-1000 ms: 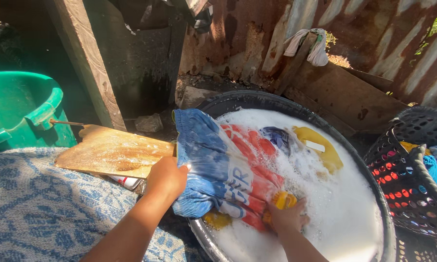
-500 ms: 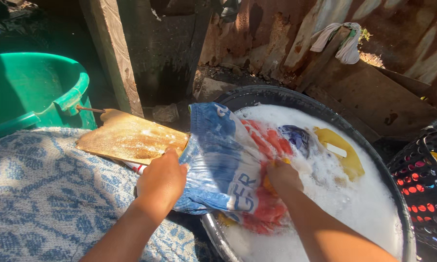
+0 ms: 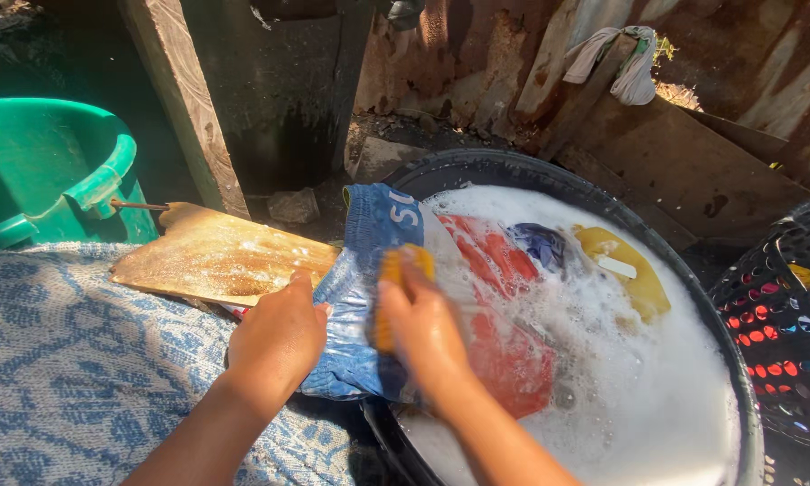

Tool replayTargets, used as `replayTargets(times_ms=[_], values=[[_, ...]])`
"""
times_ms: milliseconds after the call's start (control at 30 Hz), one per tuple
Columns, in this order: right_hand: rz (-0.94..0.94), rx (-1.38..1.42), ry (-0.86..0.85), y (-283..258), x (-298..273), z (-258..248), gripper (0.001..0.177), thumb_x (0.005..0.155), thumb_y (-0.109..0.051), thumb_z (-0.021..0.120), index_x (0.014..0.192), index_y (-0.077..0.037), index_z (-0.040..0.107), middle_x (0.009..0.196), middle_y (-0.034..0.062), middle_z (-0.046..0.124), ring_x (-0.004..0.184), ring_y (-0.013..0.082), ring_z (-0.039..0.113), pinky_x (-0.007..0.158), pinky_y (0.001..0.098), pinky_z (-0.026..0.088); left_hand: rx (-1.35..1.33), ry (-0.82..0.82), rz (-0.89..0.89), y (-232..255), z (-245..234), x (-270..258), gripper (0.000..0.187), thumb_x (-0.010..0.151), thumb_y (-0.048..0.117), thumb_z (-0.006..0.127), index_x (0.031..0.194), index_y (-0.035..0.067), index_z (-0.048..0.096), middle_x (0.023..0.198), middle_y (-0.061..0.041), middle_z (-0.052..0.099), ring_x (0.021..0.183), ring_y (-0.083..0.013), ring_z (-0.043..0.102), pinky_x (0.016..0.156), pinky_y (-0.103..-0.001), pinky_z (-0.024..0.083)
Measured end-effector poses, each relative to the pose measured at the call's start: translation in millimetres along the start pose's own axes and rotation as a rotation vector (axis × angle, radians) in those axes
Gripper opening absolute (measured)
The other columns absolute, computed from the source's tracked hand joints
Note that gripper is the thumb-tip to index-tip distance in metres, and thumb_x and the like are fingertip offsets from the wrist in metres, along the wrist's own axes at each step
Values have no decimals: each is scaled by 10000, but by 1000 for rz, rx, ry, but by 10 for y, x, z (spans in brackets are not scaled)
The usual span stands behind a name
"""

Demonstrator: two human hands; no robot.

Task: The person washes clothes in a tub of soapy water, scrubbing garments against a board with a brush and wringing them out by hand.

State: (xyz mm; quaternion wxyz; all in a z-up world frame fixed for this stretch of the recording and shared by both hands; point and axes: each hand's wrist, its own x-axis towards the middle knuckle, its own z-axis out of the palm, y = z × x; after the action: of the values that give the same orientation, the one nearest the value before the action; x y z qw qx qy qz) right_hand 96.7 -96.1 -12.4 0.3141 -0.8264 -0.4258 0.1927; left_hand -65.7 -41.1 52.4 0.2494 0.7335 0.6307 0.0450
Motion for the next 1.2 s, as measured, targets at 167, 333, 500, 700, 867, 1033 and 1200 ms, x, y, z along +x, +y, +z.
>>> replayTargets(times_ms=[167, 333, 500, 700, 867, 1033, 1200], values=[[134, -255, -20, 489, 271, -259, 529, 957, -566, 428, 1441, -390, 546, 1109, 115, 758, 1029, 349, 722, 896, 513, 547, 29, -21, -15, -90, -94, -66, 309, 981, 335, 587, 1161, 85, 597, 1118, -201, 715, 1128, -416, 658, 972, -526, 499], [180, 52, 93, 305, 495, -478, 542, 873, -434, 613, 1395, -294, 572, 1142, 114, 749, 961, 313, 779, 839, 471, 620, 56, -22, -5, 19, -122, -83, 282, 993, 327, 572, 1162, 102, 591, 1124, -186, 712, 1134, -401, 663, 960, -517, 511], [-71, -127, -69, 143, 29, 54, 515, 938, -486, 547, 1442, -381, 555, 1104, 130, 747, 1031, 354, 713, 908, 489, 548, 84, -16, -8, -139, -51, 38, 274, 981, 333, 585, 1130, 104, 611, 1103, -152, 741, 1113, -377, 684, 941, -509, 527], [490, 395, -138, 1980, 1235, -780, 562, 1000, -498, 501, 1465, -190, 570, 1127, 119, 735, 943, 261, 738, 830, 426, 593, 668, -22, 330, 181, 50, 417, 276, 902, 250, 685, 1167, 195, 736, 1258, -76, 671, 1236, -317, 591, 988, -513, 466], [585, 925, -62, 1683, 1137, -1011, 563, 1041, -396, 462, 1475, -41, 510, 1027, 135, 689, 795, 272, 695, 665, 442, 521, -226, 227, 239, 380, 413, 659, 470, 902, 413, 702, 1213, 63, 671, 1250, -225, 615, 1090, -424, 610, 891, -497, 493], [45, 606, -57, 108, 609, -327, 597, 905, -292, 606, 1491, -230, 519, 1029, 95, 752, 799, 223, 693, 717, 396, 584, -230, 187, 59, 125, 166, 706, 347, 964, 352, 646, 1144, 61, 697, 1101, -193, 724, 1084, -389, 664, 899, -488, 503], [-234, -9, 35, -167, 100, 197, 527, 935, -443, 661, 1445, -328, 597, 1085, 204, 711, 991, 375, 680, 826, 434, 528, 296, 338, 200, -227, -153, 458, 294, 899, 358, 701, 1102, 147, 731, 945, -75, 772, 1072, -250, 651, 998, -553, 330]])
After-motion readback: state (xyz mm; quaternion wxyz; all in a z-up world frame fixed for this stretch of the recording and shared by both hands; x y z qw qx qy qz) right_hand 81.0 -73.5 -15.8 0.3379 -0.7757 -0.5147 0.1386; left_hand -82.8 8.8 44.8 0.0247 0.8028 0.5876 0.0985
